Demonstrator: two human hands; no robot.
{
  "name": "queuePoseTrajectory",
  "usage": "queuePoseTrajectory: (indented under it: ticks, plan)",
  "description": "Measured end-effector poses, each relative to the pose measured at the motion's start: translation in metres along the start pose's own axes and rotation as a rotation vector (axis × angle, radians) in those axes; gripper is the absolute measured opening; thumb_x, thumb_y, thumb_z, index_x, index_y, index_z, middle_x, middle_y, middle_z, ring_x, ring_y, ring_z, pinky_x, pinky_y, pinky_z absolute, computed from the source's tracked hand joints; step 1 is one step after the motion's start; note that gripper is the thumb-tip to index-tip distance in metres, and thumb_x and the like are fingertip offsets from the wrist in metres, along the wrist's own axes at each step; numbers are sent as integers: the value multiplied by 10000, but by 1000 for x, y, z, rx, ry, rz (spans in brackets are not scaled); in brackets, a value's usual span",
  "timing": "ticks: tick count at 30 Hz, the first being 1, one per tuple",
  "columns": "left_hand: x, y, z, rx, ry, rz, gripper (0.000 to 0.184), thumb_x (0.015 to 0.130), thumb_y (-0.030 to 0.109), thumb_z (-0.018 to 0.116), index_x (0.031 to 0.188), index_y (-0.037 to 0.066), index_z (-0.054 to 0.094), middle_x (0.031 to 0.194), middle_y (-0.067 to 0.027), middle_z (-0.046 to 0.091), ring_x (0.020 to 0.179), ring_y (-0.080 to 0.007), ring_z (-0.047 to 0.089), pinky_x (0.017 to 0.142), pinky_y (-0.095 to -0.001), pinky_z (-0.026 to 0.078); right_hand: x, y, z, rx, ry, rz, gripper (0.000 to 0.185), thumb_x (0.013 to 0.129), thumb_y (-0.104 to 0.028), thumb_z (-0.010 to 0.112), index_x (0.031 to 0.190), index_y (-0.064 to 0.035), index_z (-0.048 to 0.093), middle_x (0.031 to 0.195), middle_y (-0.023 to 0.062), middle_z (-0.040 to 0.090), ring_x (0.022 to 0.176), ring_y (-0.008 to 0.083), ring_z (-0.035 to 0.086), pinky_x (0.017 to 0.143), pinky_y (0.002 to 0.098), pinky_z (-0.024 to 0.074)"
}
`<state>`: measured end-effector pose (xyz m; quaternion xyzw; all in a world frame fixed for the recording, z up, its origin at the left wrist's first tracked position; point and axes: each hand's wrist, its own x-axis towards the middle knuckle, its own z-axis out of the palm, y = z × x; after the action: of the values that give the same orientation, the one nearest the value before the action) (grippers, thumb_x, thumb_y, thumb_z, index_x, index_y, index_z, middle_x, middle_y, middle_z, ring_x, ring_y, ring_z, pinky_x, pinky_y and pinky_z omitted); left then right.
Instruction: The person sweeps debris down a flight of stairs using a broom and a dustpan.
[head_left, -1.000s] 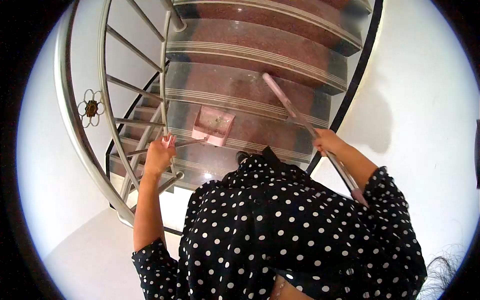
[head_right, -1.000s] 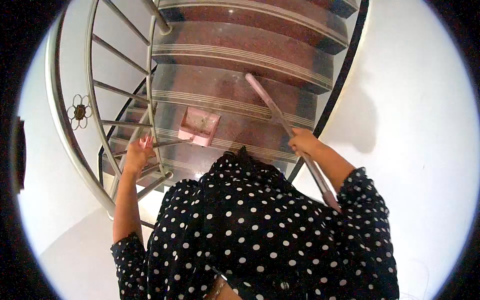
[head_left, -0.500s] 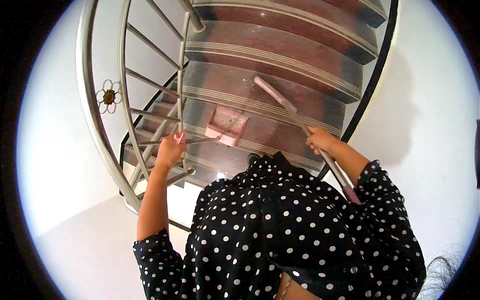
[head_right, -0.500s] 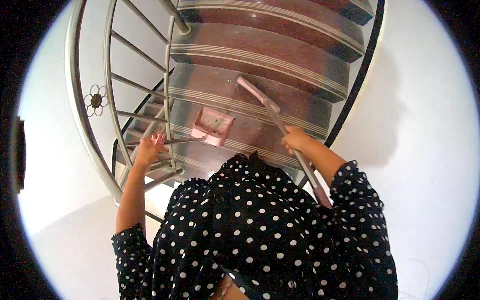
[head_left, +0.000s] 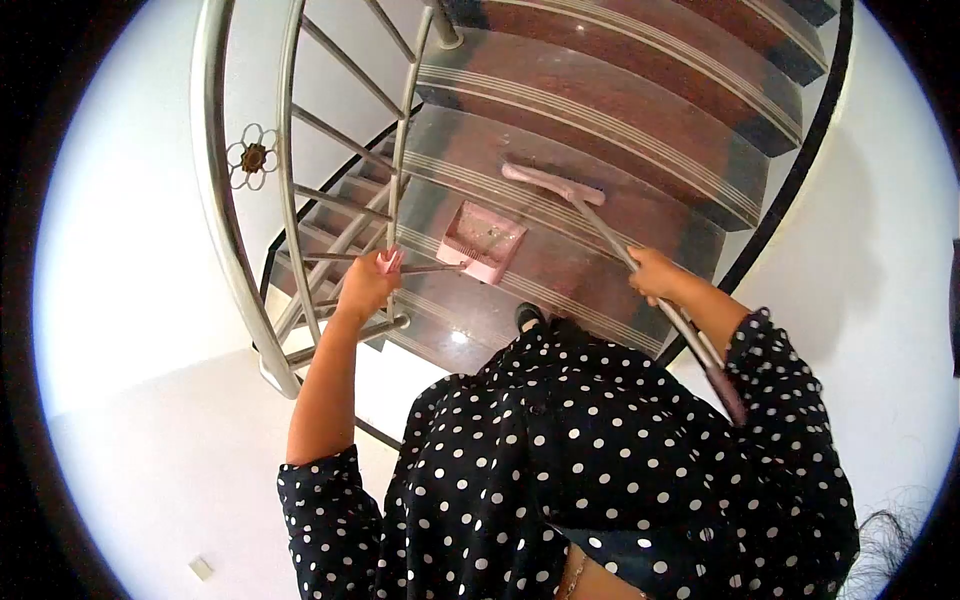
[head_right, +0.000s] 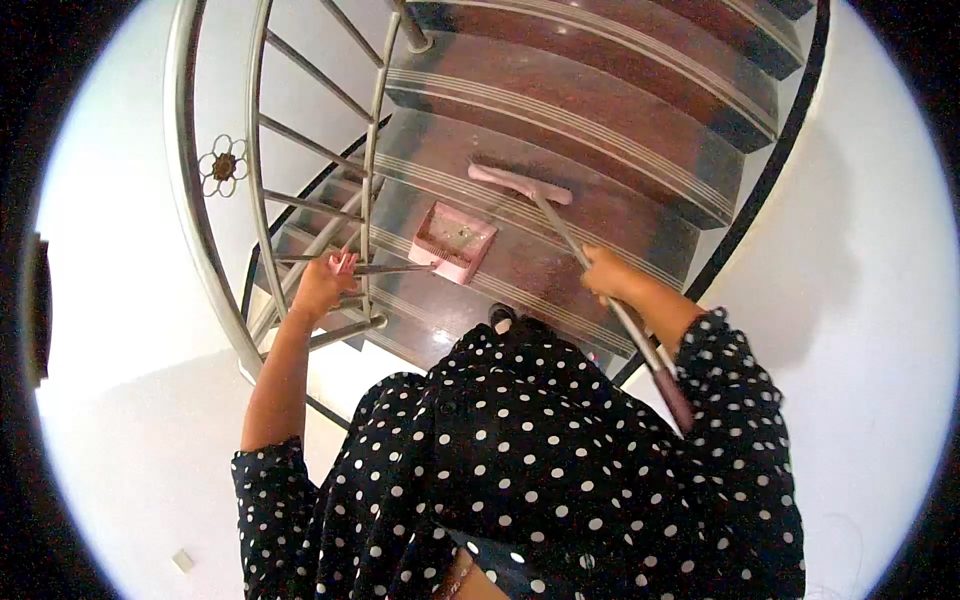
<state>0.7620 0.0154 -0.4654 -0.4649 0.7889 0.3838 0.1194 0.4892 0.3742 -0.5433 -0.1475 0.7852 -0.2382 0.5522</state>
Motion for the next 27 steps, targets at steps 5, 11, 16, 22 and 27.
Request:
queuePoseTrajectory:
  ticks: [5, 11, 16, 22, 27]
  plan:
    - [-1, -29, 7, -75, 96, 46, 244, 715, 138, 641, 903, -15, 612, 697, -114, 629, 606, -192, 609, 558, -320, 474, -22, -20, -25, -149, 31, -19, 701, 793, -52, 554, 1437, -67, 275, 702, 107, 551, 457, 186, 518, 414, 336, 436]
    - [-17, -22, 6, -166, 78, 53, 250, 753, 122, 644, 952, -26, 616, 715, -94, 636, 616, -155, 586, 559, -310, 467, 47, -27, 17, -168, 59, -10, 713, 783, -45, 567, 1433, -53, 274, 698, 89, 535, 480, 166, 506, 423, 318, 443]
    - [-24, -13, 14, -142, 69, 108, 293, 758, 128, 640, 998, -38, 614, 790, -145, 670, 717, -151, 632, 611, -312, 489, 22, -33, 33, 64, -127, 11, 742, 796, -26, 578, 1450, -63, 230, 691, 56, 495, 514, 141, 475, 410, 297, 426]
    - [-45, -8, 6, -213, 81, 32, 225, 701, 83, 647, 887, -33, 597, 666, -75, 584, 545, -126, 530, 501, -280, 440, -19, -38, 12, 46, -175, -53, 710, 802, -38, 564, 1442, -68, 256, 708, 84, 542, 490, 156, 497, 412, 319, 441]
    - [-57, -2, 1, -289, 46, -30, 240, 707, 87, 650, 911, -26, 596, 683, -63, 590, 519, -116, 517, 461, -259, 425, -24, -55, 5, -74, -116, -73, 696, 808, -52, 552, 1437, -56, 256, 673, 83, 531, 496, 167, 521, 423, 313, 448]
